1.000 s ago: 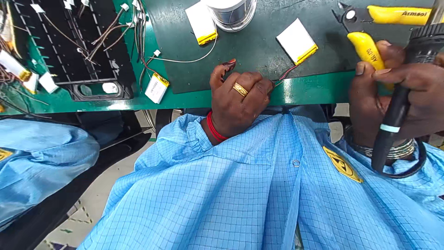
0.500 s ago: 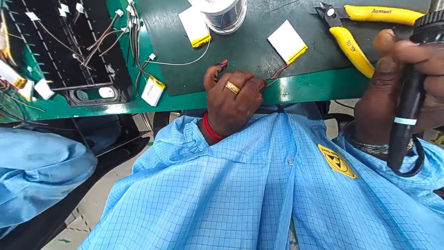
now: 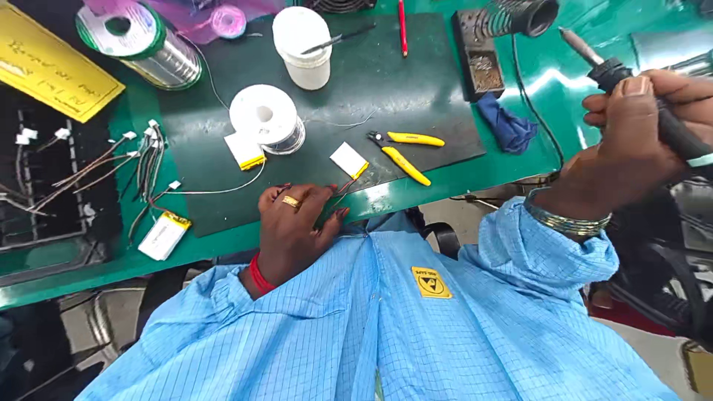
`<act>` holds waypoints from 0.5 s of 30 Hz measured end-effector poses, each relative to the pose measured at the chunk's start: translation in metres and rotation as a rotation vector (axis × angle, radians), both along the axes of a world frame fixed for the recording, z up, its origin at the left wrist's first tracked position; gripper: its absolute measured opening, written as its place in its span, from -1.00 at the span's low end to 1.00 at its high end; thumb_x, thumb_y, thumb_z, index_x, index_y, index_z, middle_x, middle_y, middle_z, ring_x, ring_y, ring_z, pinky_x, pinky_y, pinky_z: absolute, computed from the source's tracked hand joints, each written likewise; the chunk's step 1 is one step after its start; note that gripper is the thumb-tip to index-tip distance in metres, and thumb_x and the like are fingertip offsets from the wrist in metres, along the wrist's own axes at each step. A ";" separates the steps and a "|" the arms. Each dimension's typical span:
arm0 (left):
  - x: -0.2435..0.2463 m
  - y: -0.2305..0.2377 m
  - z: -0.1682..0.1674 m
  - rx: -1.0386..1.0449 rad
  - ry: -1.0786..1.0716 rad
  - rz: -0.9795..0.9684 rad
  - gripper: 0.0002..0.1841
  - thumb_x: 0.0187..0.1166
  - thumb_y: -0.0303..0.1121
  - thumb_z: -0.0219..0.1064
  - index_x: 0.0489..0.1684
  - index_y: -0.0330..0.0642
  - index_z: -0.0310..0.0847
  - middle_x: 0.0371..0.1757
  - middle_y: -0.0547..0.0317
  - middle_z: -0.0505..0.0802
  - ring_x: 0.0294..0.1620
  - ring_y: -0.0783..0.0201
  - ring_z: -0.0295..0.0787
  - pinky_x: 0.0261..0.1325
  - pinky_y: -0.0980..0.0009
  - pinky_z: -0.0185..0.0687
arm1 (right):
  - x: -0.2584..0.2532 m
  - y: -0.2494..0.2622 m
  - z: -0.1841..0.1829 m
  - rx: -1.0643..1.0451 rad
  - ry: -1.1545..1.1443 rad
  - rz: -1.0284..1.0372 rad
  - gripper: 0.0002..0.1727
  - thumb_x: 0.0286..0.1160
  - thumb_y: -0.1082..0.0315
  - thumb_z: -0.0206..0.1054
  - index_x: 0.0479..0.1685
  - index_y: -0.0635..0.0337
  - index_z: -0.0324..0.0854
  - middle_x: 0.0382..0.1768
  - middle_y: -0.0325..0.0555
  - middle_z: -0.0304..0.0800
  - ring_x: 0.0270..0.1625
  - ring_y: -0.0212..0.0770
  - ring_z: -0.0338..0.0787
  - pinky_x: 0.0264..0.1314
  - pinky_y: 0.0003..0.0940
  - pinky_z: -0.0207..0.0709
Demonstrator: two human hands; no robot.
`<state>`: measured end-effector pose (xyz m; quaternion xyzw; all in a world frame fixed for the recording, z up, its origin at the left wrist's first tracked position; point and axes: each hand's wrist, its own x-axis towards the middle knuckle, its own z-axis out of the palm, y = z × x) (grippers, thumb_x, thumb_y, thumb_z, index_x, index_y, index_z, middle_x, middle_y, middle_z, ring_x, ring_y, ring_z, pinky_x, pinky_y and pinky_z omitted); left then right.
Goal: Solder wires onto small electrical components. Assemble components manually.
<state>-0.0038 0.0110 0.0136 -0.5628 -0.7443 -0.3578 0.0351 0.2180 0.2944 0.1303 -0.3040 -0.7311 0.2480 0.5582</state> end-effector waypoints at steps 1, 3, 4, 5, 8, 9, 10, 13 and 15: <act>0.000 0.000 0.000 0.002 0.013 -0.019 -0.68 0.60 -0.04 0.32 -0.06 -0.09 0.80 -0.09 -0.07 0.89 -0.08 0.02 0.78 0.21 -0.01 0.38 | -0.003 0.009 0.011 -0.008 -0.040 -0.022 -0.90 0.56 0.38 0.34 -0.09 0.18 0.58 -0.30 -0.41 0.80 -0.32 -0.48 0.82 -0.20 -0.50 0.76; 0.000 0.000 -0.001 -0.012 0.039 -0.043 -0.72 0.60 -0.07 0.31 -0.17 -0.05 0.81 -0.04 -0.09 0.87 -0.05 -0.01 0.77 0.18 -0.04 0.39 | -0.013 0.030 0.028 -0.021 -0.187 -0.076 -0.84 0.50 0.30 0.41 -0.14 0.20 0.64 -0.30 -0.40 0.77 -0.34 -0.52 0.76 -0.23 -0.53 0.69; 0.000 0.000 -0.001 -0.020 0.052 -0.042 -0.72 0.60 -0.07 0.30 -0.19 -0.04 0.81 -0.02 -0.10 0.87 -0.05 -0.02 0.78 0.17 -0.04 0.39 | -0.019 0.041 0.033 -0.049 -0.289 -0.116 -0.76 0.45 0.21 0.45 -0.13 0.20 0.69 -0.26 -0.36 0.77 -0.31 -0.52 0.76 -0.19 -0.52 0.68; 0.000 0.002 -0.002 -0.022 0.064 -0.035 -0.73 0.61 -0.08 0.30 -0.20 -0.04 0.82 0.00 -0.09 0.88 -0.06 -0.02 0.79 0.15 -0.04 0.41 | -0.025 0.054 0.036 -0.080 -0.392 -0.153 -0.69 0.40 0.11 0.48 -0.10 0.17 0.72 -0.22 -0.32 0.79 -0.28 -0.51 0.76 -0.15 -0.49 0.68; 0.003 0.003 -0.003 -0.015 0.098 -0.005 -0.75 0.59 -0.15 0.33 -0.22 -0.09 0.86 -0.02 -0.11 0.90 -0.10 -0.05 0.81 0.08 -0.05 0.46 | -0.037 0.093 0.015 -0.242 -0.517 -0.168 -0.59 0.24 0.08 0.56 -0.09 0.21 0.73 -0.21 -0.17 0.80 -0.22 -0.36 0.76 -0.02 -0.30 0.66; 0.004 0.003 -0.003 -0.015 0.109 0.003 -0.77 0.57 -0.18 0.35 -0.24 -0.10 0.87 -0.01 -0.11 0.89 -0.09 -0.04 0.80 0.08 -0.04 0.47 | -0.039 0.101 -0.002 -0.325 -0.438 -0.118 -0.78 0.24 0.26 0.55 -0.27 0.14 0.67 -0.38 -0.32 0.74 -0.37 -0.46 0.71 -0.20 -0.44 0.64; 0.004 0.003 -0.001 -0.018 0.117 0.009 -0.80 0.54 -0.21 0.37 -0.26 -0.11 0.87 -0.01 -0.11 0.89 -0.09 -0.04 0.81 0.07 -0.04 0.48 | -0.040 0.101 -0.019 -0.464 -0.332 -0.074 -0.87 0.33 0.43 0.45 -0.36 0.07 0.57 -0.49 -0.42 0.72 -0.48 -0.54 0.68 -0.34 -0.57 0.61; 0.003 0.005 0.003 -0.050 0.097 0.006 -0.83 0.51 -0.27 0.38 -0.32 -0.15 0.84 -0.02 -0.10 0.90 -0.11 -0.05 0.82 0.05 -0.07 0.49 | -0.066 0.032 -0.024 -0.755 -0.379 -0.137 -0.84 0.81 0.45 -0.02 0.11 0.18 0.45 -0.19 -0.31 0.78 -0.23 -0.50 0.77 -0.05 -0.58 0.68; 0.003 0.006 0.004 -0.062 0.079 0.002 -0.83 0.52 -0.29 0.37 -0.36 -0.17 0.82 -0.03 -0.09 0.90 -0.13 -0.03 0.81 0.05 -0.05 0.49 | -0.064 -0.014 -0.026 -0.658 -0.556 0.108 -0.73 0.85 0.39 -0.06 0.33 0.26 0.40 -0.02 -0.31 0.77 -0.10 -0.50 0.77 0.07 -0.48 0.68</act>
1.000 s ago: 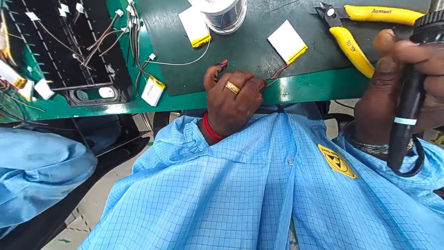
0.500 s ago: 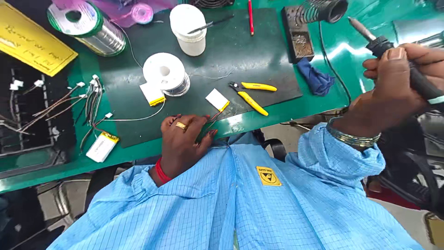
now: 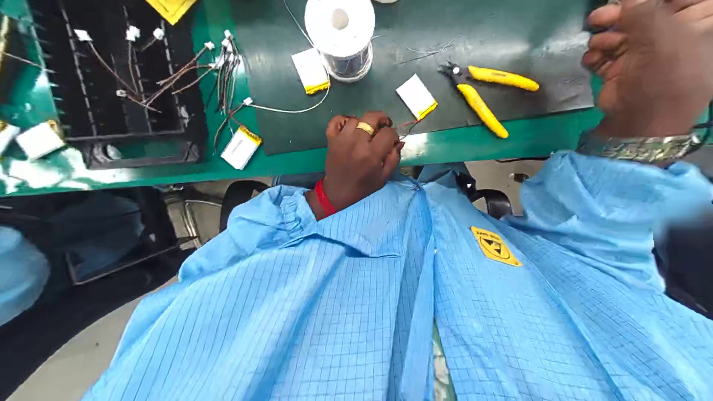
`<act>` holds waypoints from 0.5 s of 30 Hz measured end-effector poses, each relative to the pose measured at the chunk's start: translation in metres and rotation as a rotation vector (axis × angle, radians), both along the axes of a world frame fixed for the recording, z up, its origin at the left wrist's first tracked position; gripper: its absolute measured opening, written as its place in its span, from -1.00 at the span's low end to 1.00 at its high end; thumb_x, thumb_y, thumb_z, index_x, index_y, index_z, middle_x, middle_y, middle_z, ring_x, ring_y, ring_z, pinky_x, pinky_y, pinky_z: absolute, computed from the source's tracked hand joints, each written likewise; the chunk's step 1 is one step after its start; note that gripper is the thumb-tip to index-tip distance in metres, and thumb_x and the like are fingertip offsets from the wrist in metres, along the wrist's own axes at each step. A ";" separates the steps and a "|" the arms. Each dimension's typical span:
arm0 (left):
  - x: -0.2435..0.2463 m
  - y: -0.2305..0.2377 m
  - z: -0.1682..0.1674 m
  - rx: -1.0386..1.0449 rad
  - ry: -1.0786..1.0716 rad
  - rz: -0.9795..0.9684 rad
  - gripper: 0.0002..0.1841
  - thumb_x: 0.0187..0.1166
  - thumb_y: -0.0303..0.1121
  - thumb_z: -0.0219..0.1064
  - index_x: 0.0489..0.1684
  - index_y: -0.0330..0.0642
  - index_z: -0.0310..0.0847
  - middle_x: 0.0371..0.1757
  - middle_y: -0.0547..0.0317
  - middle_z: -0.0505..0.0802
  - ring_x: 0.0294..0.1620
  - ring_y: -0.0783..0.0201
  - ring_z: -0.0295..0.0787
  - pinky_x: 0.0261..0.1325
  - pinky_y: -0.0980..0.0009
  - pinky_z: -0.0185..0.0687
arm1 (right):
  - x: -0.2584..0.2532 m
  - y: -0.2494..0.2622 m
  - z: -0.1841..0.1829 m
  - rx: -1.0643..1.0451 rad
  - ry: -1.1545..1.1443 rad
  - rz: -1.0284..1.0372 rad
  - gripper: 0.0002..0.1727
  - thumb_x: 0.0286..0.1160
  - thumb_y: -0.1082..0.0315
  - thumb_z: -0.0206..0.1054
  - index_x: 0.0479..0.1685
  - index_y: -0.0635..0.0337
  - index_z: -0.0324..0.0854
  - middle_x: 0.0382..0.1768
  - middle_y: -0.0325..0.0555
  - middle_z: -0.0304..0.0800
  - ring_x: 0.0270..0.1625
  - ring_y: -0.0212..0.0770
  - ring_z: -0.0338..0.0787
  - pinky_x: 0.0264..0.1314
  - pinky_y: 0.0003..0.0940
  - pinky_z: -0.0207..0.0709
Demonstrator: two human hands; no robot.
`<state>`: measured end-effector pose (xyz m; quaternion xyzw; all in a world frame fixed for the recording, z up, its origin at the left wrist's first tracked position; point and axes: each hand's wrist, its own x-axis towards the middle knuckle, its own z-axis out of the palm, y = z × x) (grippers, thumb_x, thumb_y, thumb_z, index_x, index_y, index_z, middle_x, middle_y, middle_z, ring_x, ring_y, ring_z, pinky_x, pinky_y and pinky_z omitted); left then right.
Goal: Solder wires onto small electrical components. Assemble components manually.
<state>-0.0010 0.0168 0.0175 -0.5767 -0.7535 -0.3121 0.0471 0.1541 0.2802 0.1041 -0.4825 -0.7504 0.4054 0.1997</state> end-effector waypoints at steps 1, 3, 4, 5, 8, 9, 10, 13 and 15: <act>-0.001 0.001 0.000 0.003 0.003 0.003 -0.83 0.52 -0.29 0.36 -0.37 -0.17 0.81 -0.04 -0.09 0.90 -0.13 -0.02 0.81 0.05 -0.04 0.49 | 0.012 -0.005 -0.016 0.065 0.120 0.232 -0.66 0.76 0.27 0.12 0.35 0.27 0.46 -0.02 -0.35 0.83 -0.13 -0.52 0.82 -0.01 -0.49 0.74; 0.000 0.000 0.000 0.003 0.008 0.003 -0.83 0.51 -0.29 0.37 -0.37 -0.16 0.80 -0.03 -0.08 0.90 -0.12 -0.01 0.81 0.06 -0.01 0.46 | 0.015 -0.042 -0.030 0.195 0.171 0.478 -0.62 0.68 0.23 0.30 0.26 0.36 0.63 -0.07 -0.20 0.83 -0.14 -0.50 0.81 0.01 -0.49 0.73; -0.001 0.000 0.000 0.008 0.006 0.002 -0.83 0.52 -0.29 0.38 -0.36 -0.16 0.80 -0.03 -0.08 0.90 -0.10 -0.01 0.81 0.07 -0.01 0.46 | 0.012 -0.061 -0.033 0.277 0.148 0.541 -0.66 0.67 0.26 0.32 0.17 0.38 0.71 -0.09 -0.06 0.87 -0.12 -0.41 0.83 0.05 -0.43 0.72; -0.002 0.000 -0.001 0.020 0.006 0.000 -0.84 0.52 -0.29 0.39 -0.35 -0.16 0.80 -0.05 -0.08 0.89 -0.08 0.00 0.81 0.08 0.00 0.46 | 0.010 -0.075 -0.037 0.349 0.121 0.579 -0.70 0.66 0.28 0.33 0.11 0.36 0.78 -0.10 0.03 0.90 -0.08 -0.29 0.87 0.11 -0.33 0.73; 0.000 -0.002 0.001 0.037 -0.015 0.003 -0.84 0.51 -0.31 0.40 -0.22 -0.20 0.82 -0.09 -0.09 0.90 -0.08 0.00 0.83 0.09 0.01 0.48 | 0.008 -0.095 -0.046 0.473 0.047 0.576 -0.74 0.65 0.33 0.33 0.07 0.30 0.83 -0.06 0.08 0.94 0.03 -0.09 0.90 0.22 -0.15 0.66; 0.000 -0.003 0.002 0.042 -0.027 0.008 -0.80 0.50 -0.31 0.41 -0.11 -0.22 0.82 -0.09 -0.07 0.91 -0.08 0.02 0.83 0.09 0.02 0.48 | 0.008 -0.095 -0.047 0.501 0.042 0.551 -0.74 0.65 0.34 0.34 0.06 0.31 0.83 -0.07 0.10 0.94 0.02 -0.05 0.90 0.20 -0.13 0.66; -0.001 -0.005 0.002 0.051 -0.038 0.012 -0.75 0.49 -0.31 0.41 -0.01 -0.25 0.81 -0.08 -0.06 0.92 -0.09 0.05 0.84 0.09 0.03 0.48 | 0.007 -0.093 -0.048 0.523 0.048 0.517 -0.75 0.65 0.34 0.34 0.05 0.31 0.83 -0.07 0.09 0.93 0.01 -0.06 0.90 0.19 -0.16 0.67; -0.002 -0.006 0.002 0.061 -0.061 0.023 -0.73 0.52 -0.31 0.40 0.05 -0.28 0.79 -0.05 -0.07 0.93 -0.10 0.07 0.83 0.10 0.05 0.47 | 0.009 -0.078 -0.043 0.573 0.032 0.382 -0.74 0.70 0.31 0.31 0.03 0.31 0.82 -0.07 0.10 0.93 -0.02 -0.09 0.91 0.17 -0.18 0.71; -0.002 -0.005 0.000 0.066 -0.045 0.020 -0.77 0.56 -0.29 0.40 -0.07 -0.27 0.83 -0.10 -0.08 0.92 -0.10 0.04 0.84 0.11 0.05 0.51 | 0.016 -0.060 -0.032 0.606 -0.138 0.238 -0.68 0.75 0.29 0.20 0.10 0.33 0.79 -0.02 0.18 0.91 0.03 0.08 0.89 0.14 -0.01 0.70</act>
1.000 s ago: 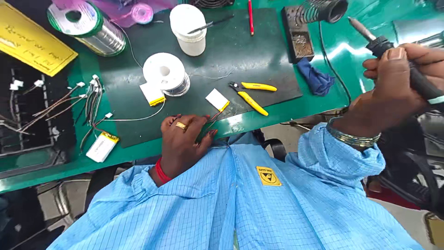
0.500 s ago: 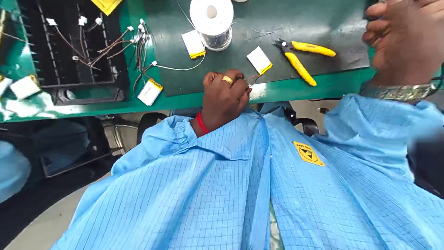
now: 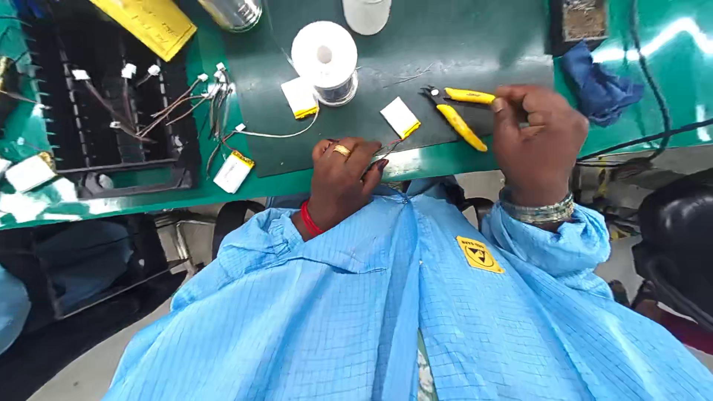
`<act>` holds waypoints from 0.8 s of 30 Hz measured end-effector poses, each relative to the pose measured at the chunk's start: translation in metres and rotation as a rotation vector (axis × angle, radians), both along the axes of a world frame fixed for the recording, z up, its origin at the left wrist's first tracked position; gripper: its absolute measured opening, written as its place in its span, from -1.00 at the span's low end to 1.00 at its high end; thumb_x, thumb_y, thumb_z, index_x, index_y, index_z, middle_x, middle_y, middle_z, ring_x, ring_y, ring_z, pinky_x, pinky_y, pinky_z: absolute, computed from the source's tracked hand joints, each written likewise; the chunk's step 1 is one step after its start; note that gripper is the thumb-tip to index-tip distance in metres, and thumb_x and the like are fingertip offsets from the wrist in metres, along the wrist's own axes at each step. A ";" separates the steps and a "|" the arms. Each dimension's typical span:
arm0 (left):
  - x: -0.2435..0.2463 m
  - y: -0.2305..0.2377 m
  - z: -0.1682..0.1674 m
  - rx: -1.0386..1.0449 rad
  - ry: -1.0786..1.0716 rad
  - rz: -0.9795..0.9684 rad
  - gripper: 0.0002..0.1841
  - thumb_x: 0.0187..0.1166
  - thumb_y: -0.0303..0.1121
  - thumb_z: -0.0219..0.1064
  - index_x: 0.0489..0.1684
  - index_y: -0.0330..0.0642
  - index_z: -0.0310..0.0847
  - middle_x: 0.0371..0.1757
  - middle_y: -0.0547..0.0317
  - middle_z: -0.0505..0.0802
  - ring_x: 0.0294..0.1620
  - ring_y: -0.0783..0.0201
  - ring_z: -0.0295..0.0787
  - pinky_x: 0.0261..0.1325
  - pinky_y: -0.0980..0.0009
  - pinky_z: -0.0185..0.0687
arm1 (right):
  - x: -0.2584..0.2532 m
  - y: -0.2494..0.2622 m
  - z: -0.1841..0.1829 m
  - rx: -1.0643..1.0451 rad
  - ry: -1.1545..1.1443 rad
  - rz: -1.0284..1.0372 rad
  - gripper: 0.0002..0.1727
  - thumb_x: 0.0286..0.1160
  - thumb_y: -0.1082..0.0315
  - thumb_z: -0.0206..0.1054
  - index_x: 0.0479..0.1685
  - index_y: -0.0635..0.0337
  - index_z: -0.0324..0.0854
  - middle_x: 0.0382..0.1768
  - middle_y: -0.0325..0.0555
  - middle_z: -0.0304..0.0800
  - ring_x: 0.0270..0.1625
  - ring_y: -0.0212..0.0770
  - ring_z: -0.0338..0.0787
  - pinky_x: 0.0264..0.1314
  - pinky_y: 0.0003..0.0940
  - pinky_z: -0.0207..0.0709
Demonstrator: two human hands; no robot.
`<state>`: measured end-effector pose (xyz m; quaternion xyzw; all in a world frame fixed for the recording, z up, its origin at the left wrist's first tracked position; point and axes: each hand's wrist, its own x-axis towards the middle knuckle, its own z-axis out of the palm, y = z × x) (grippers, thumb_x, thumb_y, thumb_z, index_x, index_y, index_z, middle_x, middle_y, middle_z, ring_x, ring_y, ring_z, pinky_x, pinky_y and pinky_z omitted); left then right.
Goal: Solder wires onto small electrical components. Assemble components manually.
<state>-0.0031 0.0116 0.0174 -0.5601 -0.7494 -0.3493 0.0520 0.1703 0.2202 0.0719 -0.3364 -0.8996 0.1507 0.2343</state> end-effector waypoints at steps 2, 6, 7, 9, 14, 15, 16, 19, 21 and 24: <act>0.000 -0.001 -0.002 0.007 0.009 -0.006 -0.78 0.55 -0.28 0.39 -0.15 -0.25 0.84 -0.16 -0.09 0.91 -0.14 0.03 0.83 0.08 0.05 0.53 | 0.009 0.026 0.008 0.034 -0.135 -0.225 -0.61 0.76 0.27 0.10 0.22 0.34 0.74 0.14 0.31 0.84 0.25 0.29 0.80 0.34 0.17 0.56; -0.001 -0.002 -0.002 -0.014 0.021 -0.010 -0.77 0.55 -0.24 0.39 -0.22 -0.24 0.83 -0.20 -0.11 0.88 -0.17 -0.01 0.80 0.03 0.03 0.51 | 0.028 0.083 0.006 -0.103 -0.362 -0.442 -0.46 0.68 0.21 0.17 0.61 0.18 0.51 0.53 0.49 0.49 0.64 0.60 0.32 0.52 0.53 0.20; 0.000 -0.001 -0.001 -0.021 0.020 -0.011 -0.78 0.55 -0.26 0.39 -0.20 -0.25 0.84 -0.22 -0.12 0.87 -0.18 -0.03 0.80 0.02 0.01 0.50 | 0.034 0.094 0.000 -0.128 -0.394 -0.436 -0.45 0.68 0.19 0.19 0.64 0.13 0.49 0.54 0.54 0.45 0.62 0.68 0.29 0.42 0.65 0.17; 0.000 -0.003 0.001 -0.026 0.015 0.001 -0.75 0.53 -0.28 0.40 -0.06 -0.27 0.85 -0.21 -0.11 0.90 -0.18 -0.03 0.83 0.01 0.01 0.52 | 0.045 0.108 -0.020 -0.078 -0.399 -0.391 -0.53 0.74 0.19 0.11 0.51 0.15 0.62 0.43 0.65 0.50 0.51 0.75 0.40 0.31 0.71 0.22; 0.001 -0.004 0.000 0.019 0.031 0.004 -0.80 0.57 -0.33 0.38 -0.07 -0.22 0.86 -0.19 -0.07 0.92 -0.17 0.03 0.84 0.02 0.07 0.51 | 0.006 0.042 0.019 -0.100 -0.621 -0.428 -0.54 0.87 0.49 -0.16 0.59 0.52 0.37 0.59 0.53 0.37 0.67 0.30 0.36 0.71 -0.02 0.15; 0.001 -0.005 -0.002 0.021 0.041 -0.007 -0.82 0.60 -0.32 0.38 -0.12 -0.19 0.87 -0.21 -0.05 0.92 -0.19 0.05 0.82 0.03 0.09 0.50 | 0.038 0.053 0.004 0.041 -0.383 -0.172 -0.55 0.84 0.38 -0.07 0.41 0.55 0.53 0.36 0.60 0.56 0.47 0.34 0.55 0.58 -0.03 0.35; 0.001 -0.005 -0.003 0.017 0.054 -0.017 -0.82 0.62 -0.32 0.37 -0.16 -0.17 0.88 -0.23 -0.03 0.91 -0.21 0.06 0.80 0.04 0.09 0.49 | 0.049 0.054 -0.006 0.026 -0.167 -0.054 -0.56 0.84 0.24 0.04 0.33 0.41 0.64 0.27 0.47 0.64 0.40 0.25 0.61 0.54 -0.04 0.40; 0.000 -0.006 -0.004 0.010 0.062 -0.030 -0.83 0.60 -0.34 0.38 -0.24 -0.18 0.89 -0.27 -0.01 0.89 -0.24 0.07 0.76 0.04 0.09 0.45 | 0.028 0.000 0.002 -0.132 0.073 0.218 -0.68 0.74 0.25 0.26 0.19 0.28 0.77 0.11 0.27 0.70 0.22 0.01 0.66 0.34 -0.15 0.49; 0.000 -0.006 -0.004 0.002 0.059 -0.030 -0.82 0.60 -0.33 0.38 -0.24 -0.19 0.90 -0.28 -0.01 0.87 -0.25 0.06 0.74 0.04 0.09 0.44 | 0.004 -0.039 -0.003 -0.186 0.164 0.344 -0.75 0.63 0.34 0.35 0.07 0.31 0.82 -0.02 0.17 0.77 0.07 -0.15 0.74 0.17 -0.34 0.60; 0.001 -0.006 -0.005 0.013 0.084 -0.016 -0.82 0.61 -0.34 0.37 -0.26 -0.19 0.90 -0.29 -0.02 0.86 -0.26 0.06 0.73 0.05 0.11 0.44 | -0.025 -0.070 -0.022 -0.134 0.214 0.369 -0.80 0.55 0.43 0.37 -0.05 0.36 0.85 -0.19 0.18 0.76 -0.14 -0.13 0.75 -0.06 -0.41 0.61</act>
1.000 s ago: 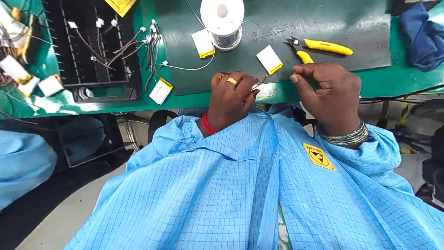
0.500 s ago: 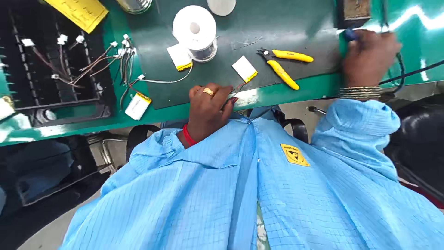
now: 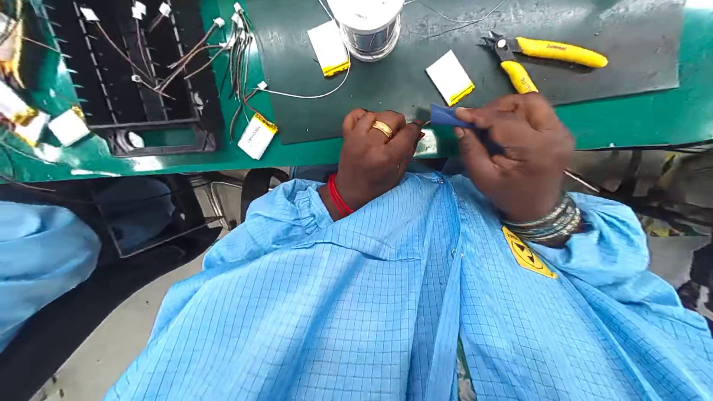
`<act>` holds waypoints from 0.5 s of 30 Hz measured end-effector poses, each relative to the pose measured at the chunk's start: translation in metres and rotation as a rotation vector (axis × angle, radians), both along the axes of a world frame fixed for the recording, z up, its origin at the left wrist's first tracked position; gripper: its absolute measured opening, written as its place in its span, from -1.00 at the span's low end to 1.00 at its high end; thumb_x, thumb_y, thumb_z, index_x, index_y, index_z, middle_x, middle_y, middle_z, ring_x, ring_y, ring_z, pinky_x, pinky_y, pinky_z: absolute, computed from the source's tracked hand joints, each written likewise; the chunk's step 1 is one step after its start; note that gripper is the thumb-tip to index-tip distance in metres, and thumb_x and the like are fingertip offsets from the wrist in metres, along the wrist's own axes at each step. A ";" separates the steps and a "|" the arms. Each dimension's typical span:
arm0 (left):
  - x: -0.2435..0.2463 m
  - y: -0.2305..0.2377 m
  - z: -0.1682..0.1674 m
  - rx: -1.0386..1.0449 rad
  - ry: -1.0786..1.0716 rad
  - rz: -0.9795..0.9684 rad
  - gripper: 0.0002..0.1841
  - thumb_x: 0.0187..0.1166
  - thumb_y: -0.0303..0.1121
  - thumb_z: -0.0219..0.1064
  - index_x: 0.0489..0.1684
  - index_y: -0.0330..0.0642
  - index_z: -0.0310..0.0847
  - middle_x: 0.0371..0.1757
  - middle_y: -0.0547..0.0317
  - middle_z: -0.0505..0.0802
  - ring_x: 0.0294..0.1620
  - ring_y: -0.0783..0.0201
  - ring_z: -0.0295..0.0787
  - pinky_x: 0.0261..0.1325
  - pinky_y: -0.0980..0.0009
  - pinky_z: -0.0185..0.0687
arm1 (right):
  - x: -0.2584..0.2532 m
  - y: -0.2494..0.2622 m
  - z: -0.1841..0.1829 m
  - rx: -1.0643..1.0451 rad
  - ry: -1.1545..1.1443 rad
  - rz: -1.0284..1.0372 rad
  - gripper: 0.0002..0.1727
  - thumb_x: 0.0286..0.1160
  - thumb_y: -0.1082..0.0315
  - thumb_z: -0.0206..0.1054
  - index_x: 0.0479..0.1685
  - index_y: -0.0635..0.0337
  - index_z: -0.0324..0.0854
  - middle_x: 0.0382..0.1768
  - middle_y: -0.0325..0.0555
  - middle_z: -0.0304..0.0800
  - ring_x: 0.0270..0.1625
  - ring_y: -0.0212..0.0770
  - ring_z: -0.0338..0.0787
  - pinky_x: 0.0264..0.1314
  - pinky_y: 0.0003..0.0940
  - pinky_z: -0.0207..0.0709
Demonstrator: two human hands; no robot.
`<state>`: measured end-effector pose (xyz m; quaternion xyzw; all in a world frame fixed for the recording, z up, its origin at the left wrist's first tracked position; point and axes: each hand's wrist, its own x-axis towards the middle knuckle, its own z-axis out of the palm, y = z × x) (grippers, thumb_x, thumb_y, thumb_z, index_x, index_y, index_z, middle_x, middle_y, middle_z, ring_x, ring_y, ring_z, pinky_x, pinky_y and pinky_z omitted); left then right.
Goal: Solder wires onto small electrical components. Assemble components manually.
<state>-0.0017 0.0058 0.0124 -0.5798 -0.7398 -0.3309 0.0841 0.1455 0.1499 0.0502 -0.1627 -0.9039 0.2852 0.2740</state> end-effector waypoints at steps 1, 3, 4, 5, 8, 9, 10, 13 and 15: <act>0.000 0.000 0.000 0.007 0.005 0.004 -0.82 0.61 -0.35 0.38 -0.29 -0.21 0.89 -0.30 -0.03 0.86 -0.26 0.05 0.73 0.05 0.11 0.42 | -0.006 -0.006 -0.004 0.039 -0.019 -0.016 -0.79 0.55 0.43 0.35 -0.05 0.36 0.86 -0.22 0.17 0.75 -0.17 -0.11 0.73 -0.11 -0.40 0.59; 0.000 0.000 0.000 0.009 0.000 0.009 -0.82 0.60 -0.37 0.37 -0.32 -0.21 0.88 -0.31 -0.05 0.86 -0.26 0.05 0.72 0.07 0.12 0.40 | -0.013 -0.015 -0.009 0.120 -0.123 -0.013 -0.75 0.60 0.44 0.29 0.01 0.34 0.86 -0.23 0.19 0.74 -0.19 0.02 0.74 -0.16 -0.26 0.60; 0.000 0.000 0.001 0.011 -0.017 0.011 -0.83 0.59 -0.38 0.38 -0.32 -0.22 0.88 -0.31 -0.06 0.87 -0.26 0.05 0.74 0.07 0.12 0.41 | -0.015 -0.018 -0.010 0.164 -0.168 0.011 -0.73 0.59 0.47 0.26 0.04 0.35 0.84 -0.22 0.22 0.77 -0.17 0.10 0.77 -0.16 -0.17 0.62; 0.000 0.000 0.002 0.007 -0.039 0.012 -0.84 0.58 -0.39 0.38 -0.31 -0.22 0.88 -0.31 -0.06 0.87 -0.25 0.05 0.75 0.07 0.12 0.43 | -0.014 -0.020 -0.011 0.193 -0.191 0.042 -0.72 0.57 0.49 0.23 0.06 0.36 0.84 -0.21 0.23 0.77 -0.17 0.15 0.78 -0.19 -0.12 0.61; -0.001 0.000 0.002 0.016 -0.076 0.014 -0.86 0.56 -0.41 0.40 -0.30 -0.22 0.89 -0.31 -0.05 0.88 -0.24 0.06 0.76 0.05 0.14 0.43 | -0.008 -0.014 -0.005 0.109 -0.195 0.125 -0.71 0.56 0.47 0.22 0.03 0.31 0.86 -0.21 0.15 0.77 -0.15 0.07 0.75 -0.16 -0.18 0.59; -0.001 0.000 0.001 0.021 -0.078 0.012 -0.85 0.57 -0.41 0.40 -0.30 -0.22 0.89 -0.31 -0.04 0.88 -0.24 0.07 0.75 0.05 0.14 0.43 | -0.006 -0.010 -0.004 0.070 -0.168 0.114 -0.73 0.57 0.45 0.25 0.01 0.30 0.87 -0.22 0.13 0.77 -0.15 0.01 0.75 -0.14 -0.23 0.60; -0.001 0.000 0.001 0.027 -0.078 0.012 -0.85 0.57 -0.40 0.40 -0.30 -0.22 0.89 -0.31 -0.03 0.88 -0.25 0.08 0.74 0.05 0.15 0.42 | -0.006 -0.008 -0.004 0.060 -0.133 0.079 -0.73 0.59 0.44 0.27 0.03 0.31 0.88 -0.22 0.13 0.77 -0.14 -0.02 0.74 -0.12 -0.27 0.59; -0.001 0.000 0.001 0.030 -0.078 0.011 -0.85 0.57 -0.39 0.40 -0.31 -0.22 0.88 -0.31 -0.04 0.88 -0.24 0.08 0.75 0.08 0.16 0.42 | -0.010 -0.012 -0.009 0.117 -0.147 0.048 -0.71 0.59 0.46 0.25 0.07 0.27 0.87 -0.20 0.16 0.77 -0.13 0.06 0.74 -0.13 -0.19 0.58; -0.001 -0.001 0.002 0.022 -0.080 0.014 -0.86 0.57 -0.41 0.40 -0.31 -0.22 0.88 -0.31 -0.05 0.88 -0.24 0.07 0.75 0.07 0.15 0.43 | -0.011 -0.014 -0.010 0.146 -0.201 0.108 -0.67 0.55 0.49 0.20 0.10 0.26 0.86 -0.17 0.18 0.78 -0.13 0.15 0.74 -0.21 -0.09 0.53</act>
